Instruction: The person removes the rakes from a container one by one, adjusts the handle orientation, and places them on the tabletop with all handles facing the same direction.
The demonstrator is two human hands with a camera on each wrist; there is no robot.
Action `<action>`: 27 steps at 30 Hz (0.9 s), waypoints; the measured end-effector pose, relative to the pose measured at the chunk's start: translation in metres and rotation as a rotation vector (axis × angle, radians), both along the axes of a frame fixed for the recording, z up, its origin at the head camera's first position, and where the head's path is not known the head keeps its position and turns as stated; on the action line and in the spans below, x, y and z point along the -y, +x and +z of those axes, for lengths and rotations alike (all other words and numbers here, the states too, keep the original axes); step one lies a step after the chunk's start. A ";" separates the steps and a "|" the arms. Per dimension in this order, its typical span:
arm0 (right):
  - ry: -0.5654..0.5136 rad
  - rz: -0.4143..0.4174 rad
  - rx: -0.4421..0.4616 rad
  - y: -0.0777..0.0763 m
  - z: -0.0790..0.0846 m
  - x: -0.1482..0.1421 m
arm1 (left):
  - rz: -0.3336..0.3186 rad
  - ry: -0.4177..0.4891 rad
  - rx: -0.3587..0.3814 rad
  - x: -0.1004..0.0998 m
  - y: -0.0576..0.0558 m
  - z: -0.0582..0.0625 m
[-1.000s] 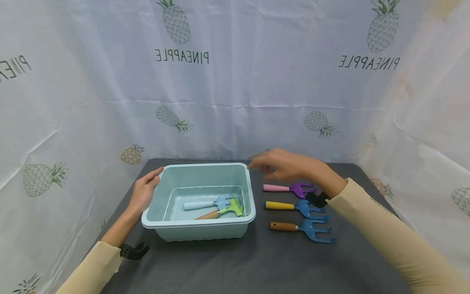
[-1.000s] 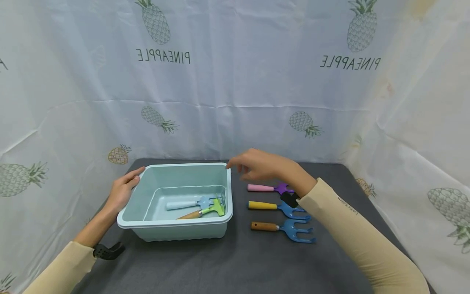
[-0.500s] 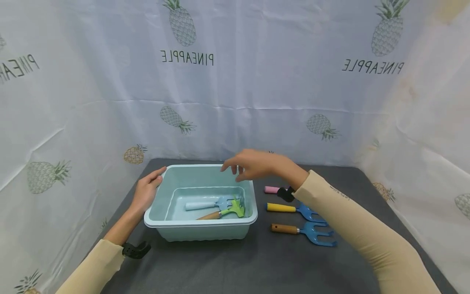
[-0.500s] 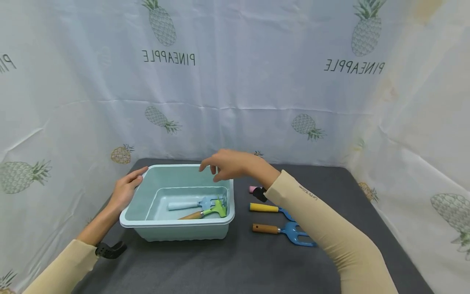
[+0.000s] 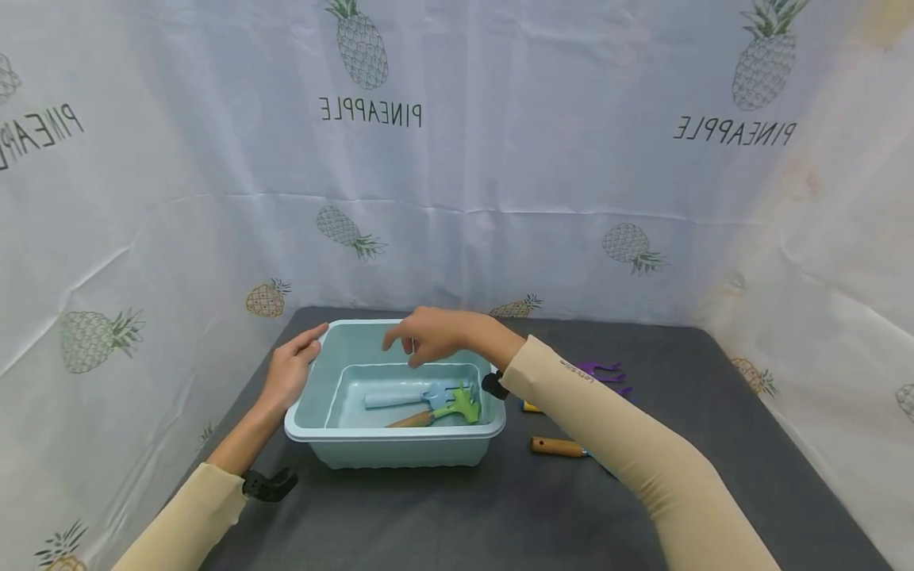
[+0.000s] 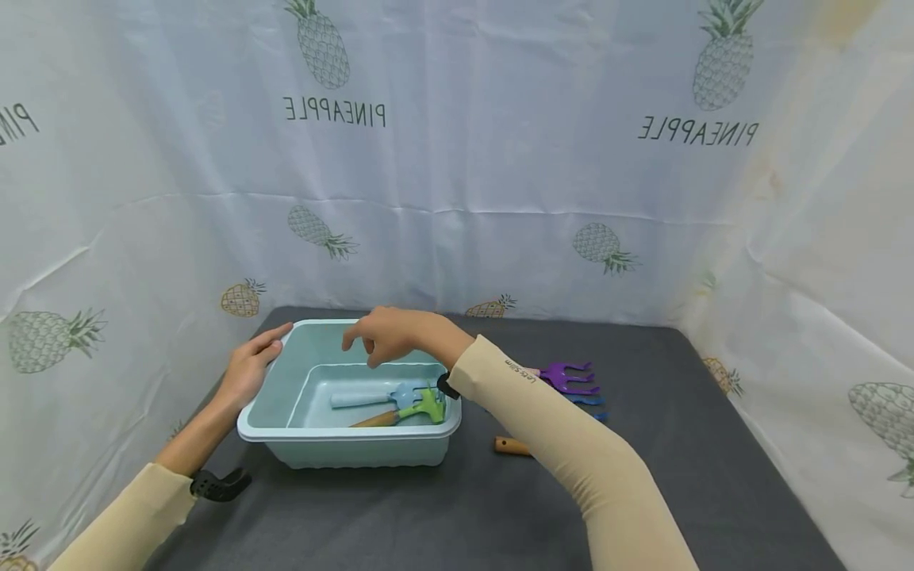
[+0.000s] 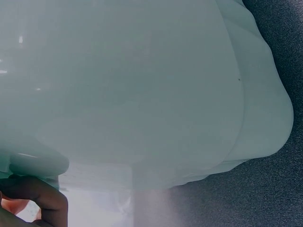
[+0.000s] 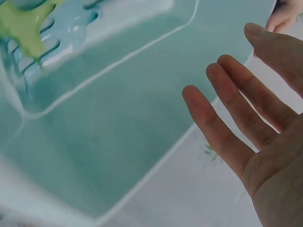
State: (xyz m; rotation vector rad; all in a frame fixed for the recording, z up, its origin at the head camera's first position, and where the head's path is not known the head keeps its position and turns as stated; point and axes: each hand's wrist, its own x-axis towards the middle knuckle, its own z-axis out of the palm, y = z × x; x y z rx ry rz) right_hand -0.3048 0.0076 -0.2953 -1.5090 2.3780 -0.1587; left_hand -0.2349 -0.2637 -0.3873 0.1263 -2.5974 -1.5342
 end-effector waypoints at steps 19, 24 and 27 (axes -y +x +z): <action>-0.006 -0.116 0.203 -0.023 -0.063 0.041 | 0.010 0.019 0.005 0.000 0.000 -0.002; 0.011 -0.155 0.248 -0.024 -0.075 0.049 | 0.011 0.027 0.010 0.000 0.001 0.001; 0.029 -0.162 0.253 -0.024 -0.077 0.051 | 0.009 0.020 0.001 0.000 0.002 0.002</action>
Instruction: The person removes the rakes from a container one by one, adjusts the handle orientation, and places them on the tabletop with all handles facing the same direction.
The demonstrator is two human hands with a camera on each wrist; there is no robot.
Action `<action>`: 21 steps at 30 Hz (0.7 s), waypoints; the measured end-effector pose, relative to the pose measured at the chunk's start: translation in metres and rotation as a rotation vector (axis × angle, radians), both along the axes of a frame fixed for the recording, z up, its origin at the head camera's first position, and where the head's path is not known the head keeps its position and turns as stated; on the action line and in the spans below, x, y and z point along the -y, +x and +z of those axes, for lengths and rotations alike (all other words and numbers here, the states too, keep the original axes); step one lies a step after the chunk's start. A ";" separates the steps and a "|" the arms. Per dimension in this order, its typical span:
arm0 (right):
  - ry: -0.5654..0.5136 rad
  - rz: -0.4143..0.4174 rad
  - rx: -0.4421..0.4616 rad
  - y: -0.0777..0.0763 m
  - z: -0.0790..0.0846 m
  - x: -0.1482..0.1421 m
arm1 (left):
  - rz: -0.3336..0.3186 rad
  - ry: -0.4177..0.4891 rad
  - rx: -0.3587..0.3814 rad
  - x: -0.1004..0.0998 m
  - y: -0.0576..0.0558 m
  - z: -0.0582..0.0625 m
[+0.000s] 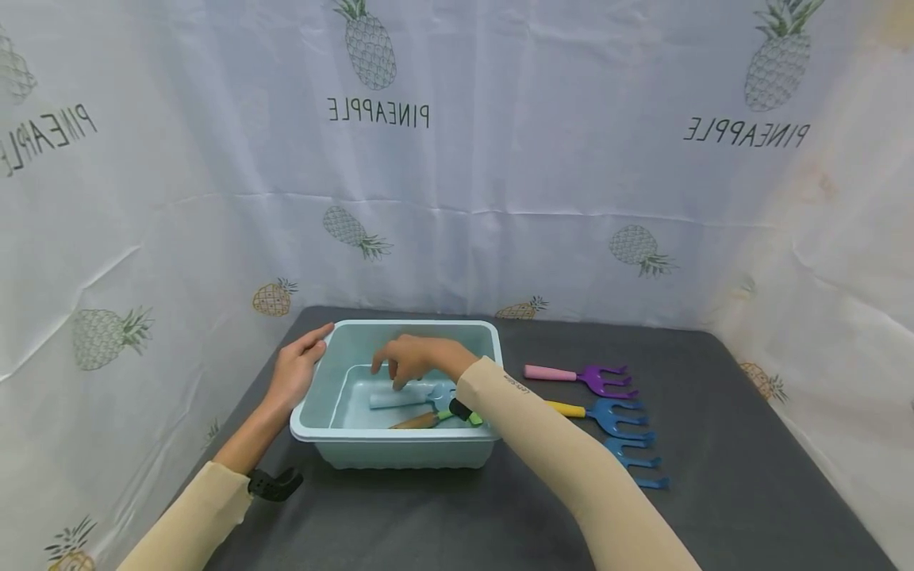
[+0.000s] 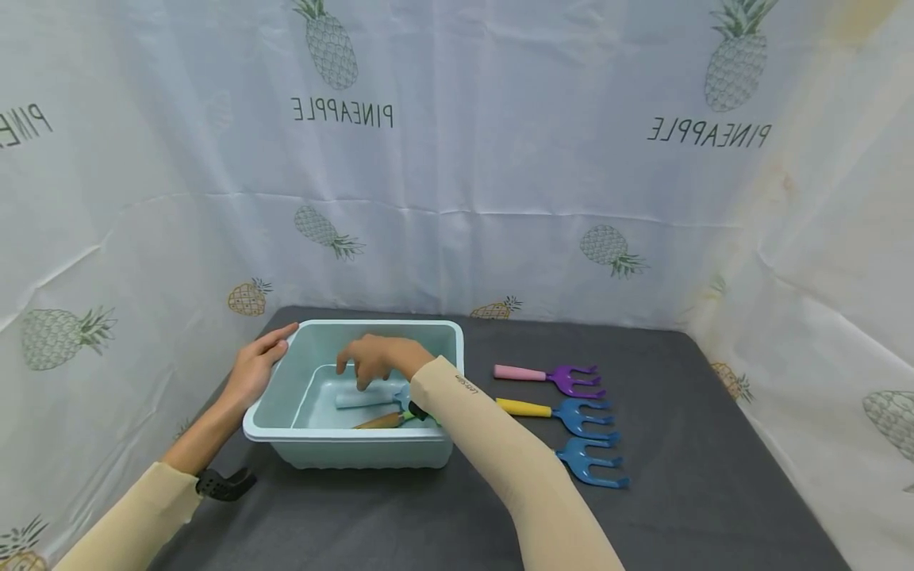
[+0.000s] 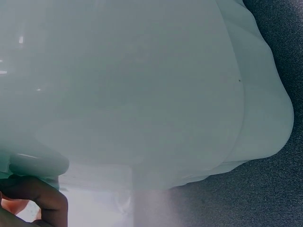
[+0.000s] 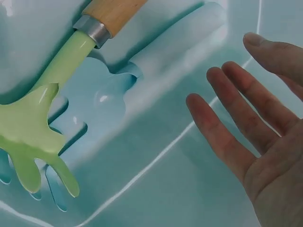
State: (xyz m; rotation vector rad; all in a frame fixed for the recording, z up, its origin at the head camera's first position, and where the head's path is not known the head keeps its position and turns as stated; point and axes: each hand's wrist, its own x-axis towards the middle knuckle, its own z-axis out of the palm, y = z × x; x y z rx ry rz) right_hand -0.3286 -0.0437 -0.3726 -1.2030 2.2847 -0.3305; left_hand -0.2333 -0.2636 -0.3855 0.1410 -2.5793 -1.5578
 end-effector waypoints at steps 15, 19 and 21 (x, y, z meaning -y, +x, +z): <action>0.019 -0.041 0.055 -0.002 -0.013 -0.004 | -0.004 0.000 -0.022 0.000 -0.001 0.001; 0.002 -0.045 0.078 0.000 -0.019 -0.003 | 0.000 0.004 -0.008 0.000 0.000 0.001; -0.007 -0.049 0.086 0.001 -0.022 -0.003 | 0.004 0.008 0.001 0.000 0.000 0.001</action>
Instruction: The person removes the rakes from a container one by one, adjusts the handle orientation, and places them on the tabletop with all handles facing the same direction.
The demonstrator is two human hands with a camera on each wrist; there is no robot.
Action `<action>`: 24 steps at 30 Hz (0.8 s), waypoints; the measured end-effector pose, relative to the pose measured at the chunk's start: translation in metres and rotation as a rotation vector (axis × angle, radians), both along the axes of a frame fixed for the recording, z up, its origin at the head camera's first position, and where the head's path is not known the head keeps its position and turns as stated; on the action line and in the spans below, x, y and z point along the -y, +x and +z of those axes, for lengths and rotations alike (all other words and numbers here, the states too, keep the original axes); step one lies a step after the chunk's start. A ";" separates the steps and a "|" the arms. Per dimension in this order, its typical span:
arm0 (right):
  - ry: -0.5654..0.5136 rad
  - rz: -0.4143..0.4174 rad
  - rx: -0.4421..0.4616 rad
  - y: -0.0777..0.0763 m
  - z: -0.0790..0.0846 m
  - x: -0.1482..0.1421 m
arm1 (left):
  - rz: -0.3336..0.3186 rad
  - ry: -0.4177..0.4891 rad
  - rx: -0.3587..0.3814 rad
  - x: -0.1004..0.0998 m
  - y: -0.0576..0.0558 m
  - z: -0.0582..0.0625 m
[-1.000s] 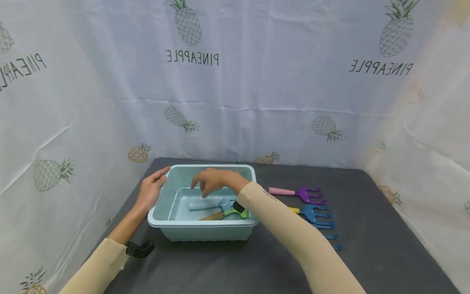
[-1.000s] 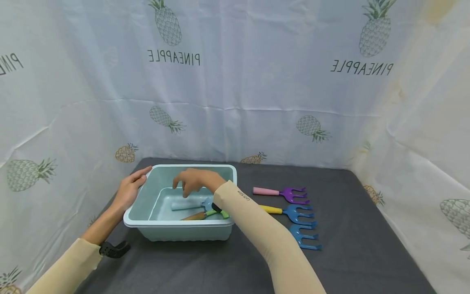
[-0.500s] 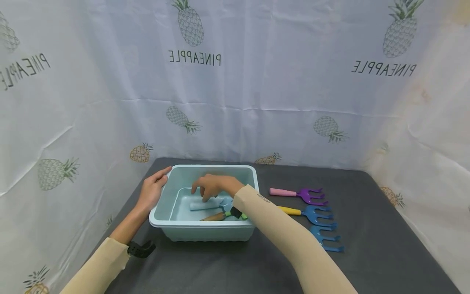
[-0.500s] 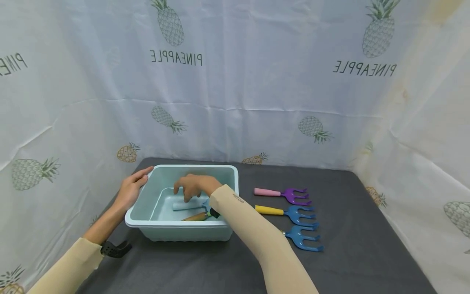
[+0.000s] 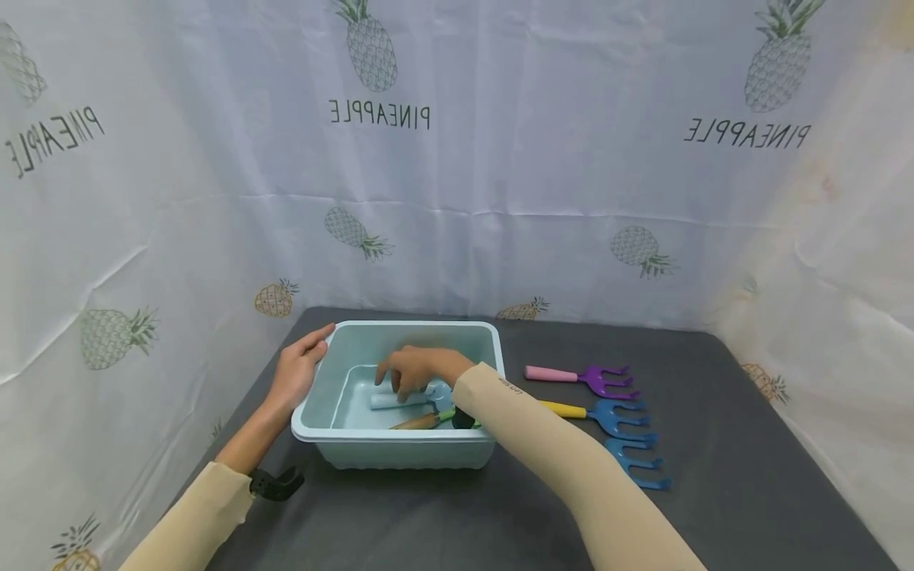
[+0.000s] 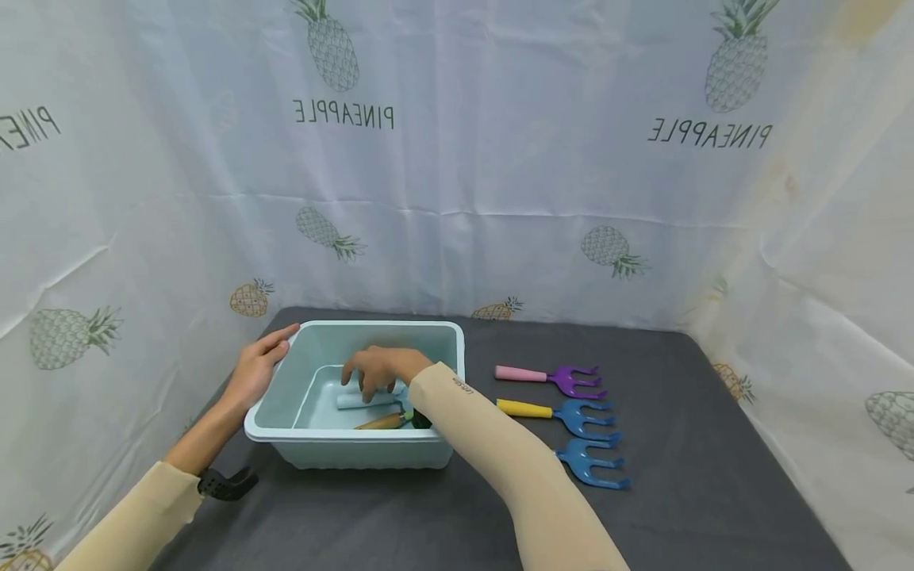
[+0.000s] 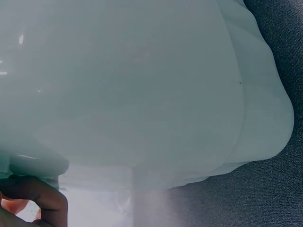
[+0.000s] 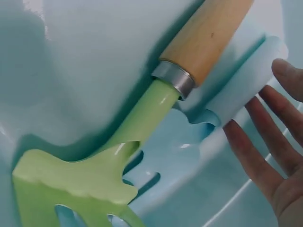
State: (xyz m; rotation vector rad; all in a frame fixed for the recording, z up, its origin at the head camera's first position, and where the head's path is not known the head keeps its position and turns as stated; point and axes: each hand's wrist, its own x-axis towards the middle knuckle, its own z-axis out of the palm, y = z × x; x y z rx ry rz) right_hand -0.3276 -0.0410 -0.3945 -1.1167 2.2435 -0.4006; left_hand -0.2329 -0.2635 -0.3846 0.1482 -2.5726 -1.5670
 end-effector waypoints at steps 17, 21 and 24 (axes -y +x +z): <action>0.133 -0.010 -0.095 0.003 -0.013 0.001 | 0.013 0.012 0.000 0.000 0.000 -0.004; 0.150 0.003 -0.114 0.003 -0.012 0.000 | 0.008 0.018 -0.005 0.000 -0.001 -0.004; 0.154 0.016 -0.133 0.002 -0.011 0.001 | 0.004 0.024 -0.008 0.000 -0.001 -0.004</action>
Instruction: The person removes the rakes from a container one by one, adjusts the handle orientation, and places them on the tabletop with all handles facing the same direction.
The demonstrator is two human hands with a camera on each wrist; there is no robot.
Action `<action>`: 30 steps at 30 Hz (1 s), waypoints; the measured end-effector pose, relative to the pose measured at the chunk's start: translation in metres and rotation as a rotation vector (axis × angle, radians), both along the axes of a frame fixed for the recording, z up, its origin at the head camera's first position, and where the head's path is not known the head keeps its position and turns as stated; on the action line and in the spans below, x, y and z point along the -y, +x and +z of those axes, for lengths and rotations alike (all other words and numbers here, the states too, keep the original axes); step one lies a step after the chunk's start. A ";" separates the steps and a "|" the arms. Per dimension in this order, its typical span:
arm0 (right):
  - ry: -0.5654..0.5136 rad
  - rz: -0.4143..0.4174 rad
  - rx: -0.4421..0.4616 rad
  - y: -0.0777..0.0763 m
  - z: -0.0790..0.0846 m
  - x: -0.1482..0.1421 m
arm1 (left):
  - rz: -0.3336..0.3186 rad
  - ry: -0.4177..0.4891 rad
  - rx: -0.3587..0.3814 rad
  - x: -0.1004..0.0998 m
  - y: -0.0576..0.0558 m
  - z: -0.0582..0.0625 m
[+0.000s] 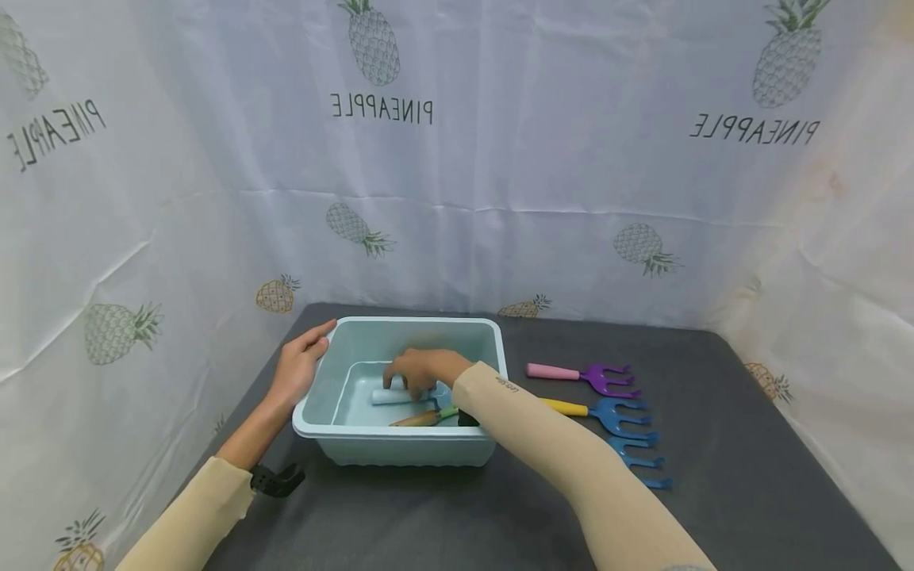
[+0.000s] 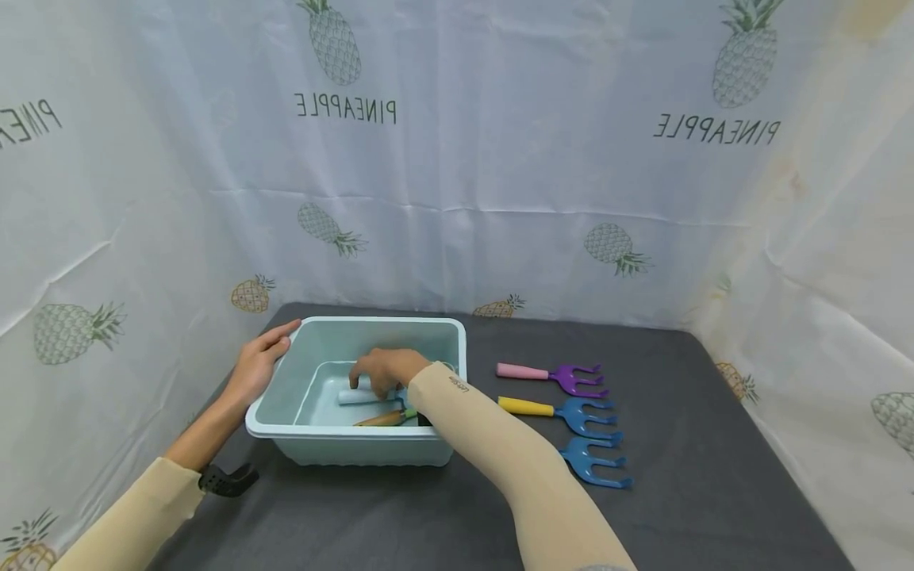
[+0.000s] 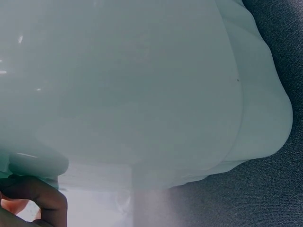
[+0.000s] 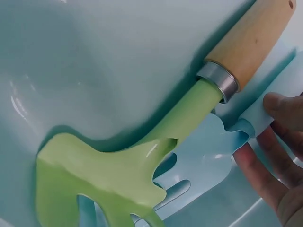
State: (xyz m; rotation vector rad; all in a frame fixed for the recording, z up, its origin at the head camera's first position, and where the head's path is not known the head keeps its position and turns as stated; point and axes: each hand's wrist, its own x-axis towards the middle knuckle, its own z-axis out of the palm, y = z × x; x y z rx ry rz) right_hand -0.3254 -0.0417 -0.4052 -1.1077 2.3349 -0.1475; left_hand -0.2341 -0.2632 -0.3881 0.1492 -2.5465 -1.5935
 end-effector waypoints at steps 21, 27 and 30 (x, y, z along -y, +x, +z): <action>-0.030 0.099 -0.088 -0.005 0.010 -0.001 | -0.010 0.001 -0.010 0.000 -0.002 -0.003; -0.036 0.113 -0.118 -0.006 0.012 0.000 | -0.013 -0.002 -0.018 0.001 -0.003 -0.003; -0.042 0.119 -0.132 -0.006 0.012 0.001 | -0.013 0.004 -0.020 0.001 -0.003 -0.004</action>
